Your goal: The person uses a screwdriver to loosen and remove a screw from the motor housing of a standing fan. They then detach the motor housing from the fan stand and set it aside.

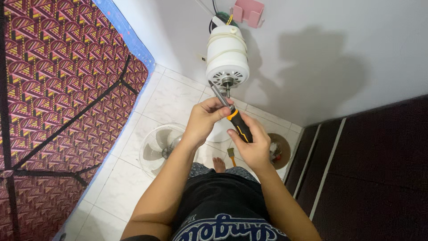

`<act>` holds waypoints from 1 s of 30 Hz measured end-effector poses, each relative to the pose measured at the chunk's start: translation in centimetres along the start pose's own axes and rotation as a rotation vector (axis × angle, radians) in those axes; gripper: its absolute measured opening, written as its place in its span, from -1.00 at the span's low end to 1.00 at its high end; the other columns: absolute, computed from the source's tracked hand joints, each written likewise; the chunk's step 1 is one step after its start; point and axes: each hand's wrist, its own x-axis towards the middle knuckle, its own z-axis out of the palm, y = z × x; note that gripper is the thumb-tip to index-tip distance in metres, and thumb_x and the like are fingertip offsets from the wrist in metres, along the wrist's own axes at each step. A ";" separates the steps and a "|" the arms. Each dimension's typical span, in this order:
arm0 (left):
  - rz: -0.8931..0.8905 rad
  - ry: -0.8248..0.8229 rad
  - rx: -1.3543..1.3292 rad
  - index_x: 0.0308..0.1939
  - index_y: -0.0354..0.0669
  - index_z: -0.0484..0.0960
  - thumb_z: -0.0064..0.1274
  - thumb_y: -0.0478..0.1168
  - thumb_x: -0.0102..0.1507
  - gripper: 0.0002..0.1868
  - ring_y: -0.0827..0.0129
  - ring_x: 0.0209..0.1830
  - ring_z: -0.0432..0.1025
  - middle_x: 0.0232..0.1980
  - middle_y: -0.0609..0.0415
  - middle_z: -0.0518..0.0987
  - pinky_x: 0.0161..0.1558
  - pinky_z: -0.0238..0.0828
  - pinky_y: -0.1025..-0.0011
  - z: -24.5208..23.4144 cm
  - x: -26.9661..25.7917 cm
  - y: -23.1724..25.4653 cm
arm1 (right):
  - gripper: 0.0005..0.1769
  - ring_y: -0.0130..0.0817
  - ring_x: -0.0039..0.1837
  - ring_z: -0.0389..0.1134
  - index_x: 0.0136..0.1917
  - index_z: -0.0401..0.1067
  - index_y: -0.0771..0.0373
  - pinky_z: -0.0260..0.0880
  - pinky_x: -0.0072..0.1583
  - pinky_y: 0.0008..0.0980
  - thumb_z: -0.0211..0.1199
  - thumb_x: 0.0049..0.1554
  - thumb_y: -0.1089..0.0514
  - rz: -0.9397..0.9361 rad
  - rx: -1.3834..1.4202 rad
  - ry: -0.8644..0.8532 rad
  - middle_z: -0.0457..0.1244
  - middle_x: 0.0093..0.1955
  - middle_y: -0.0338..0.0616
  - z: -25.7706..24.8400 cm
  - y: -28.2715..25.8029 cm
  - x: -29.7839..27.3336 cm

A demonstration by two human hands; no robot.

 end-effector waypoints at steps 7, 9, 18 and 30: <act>0.008 0.023 -0.029 0.07 -0.32 0.69 0.24 -0.27 0.28 -0.69 0.47 -0.05 0.51 -0.07 0.09 0.69 0.08 0.42 0.44 0.4 0.1 -0.2 | -0.44 -0.45 -0.01 0.37 0.37 0.39 0.35 0.38 0.02 -0.51 0.43 0.11 0.31 0.328 0.328 -0.099 0.39 0.06 -0.13 -0.2 0.1 -0.4; -0.023 -0.009 -0.043 0.10 -0.30 0.67 0.24 -0.26 0.26 -0.66 0.44 -0.01 0.52 -0.04 0.10 0.69 0.13 0.41 0.42 0.5 0.0 0.1 | -0.41 -0.54 -0.20 0.30 0.39 0.38 0.31 0.30 -0.22 -0.55 0.38 0.09 0.32 0.591 0.561 -0.134 0.39 -0.04 -0.18 -0.3 0.3 -0.4; -0.084 -0.060 -0.020 0.15 -0.24 0.67 0.21 -0.22 0.27 -0.63 0.40 0.07 0.52 0.01 0.09 0.70 0.25 0.35 0.38 0.4 -0.3 0.2 | -0.56 -0.49 -0.21 0.32 0.35 0.34 0.41 0.27 -0.29 -0.50 0.29 0.22 0.32 0.549 0.747 -0.179 0.31 -0.10 -0.11 -0.8 1.7 -0.5; 0.642 0.392 0.920 0.30 -0.05 0.55 0.09 -0.11 0.42 -0.63 0.00 0.43 0.28 0.37 -0.12 0.41 0.44 0.19 0.14 -4.3 10.8 0.7 | -0.59 -0.35 -0.38 0.29 0.26 0.30 0.44 0.20 -0.44 -0.39 0.10 0.26 0.10 0.950 0.725 0.065 0.31 -0.20 0.01 0.7 5.6 -1.1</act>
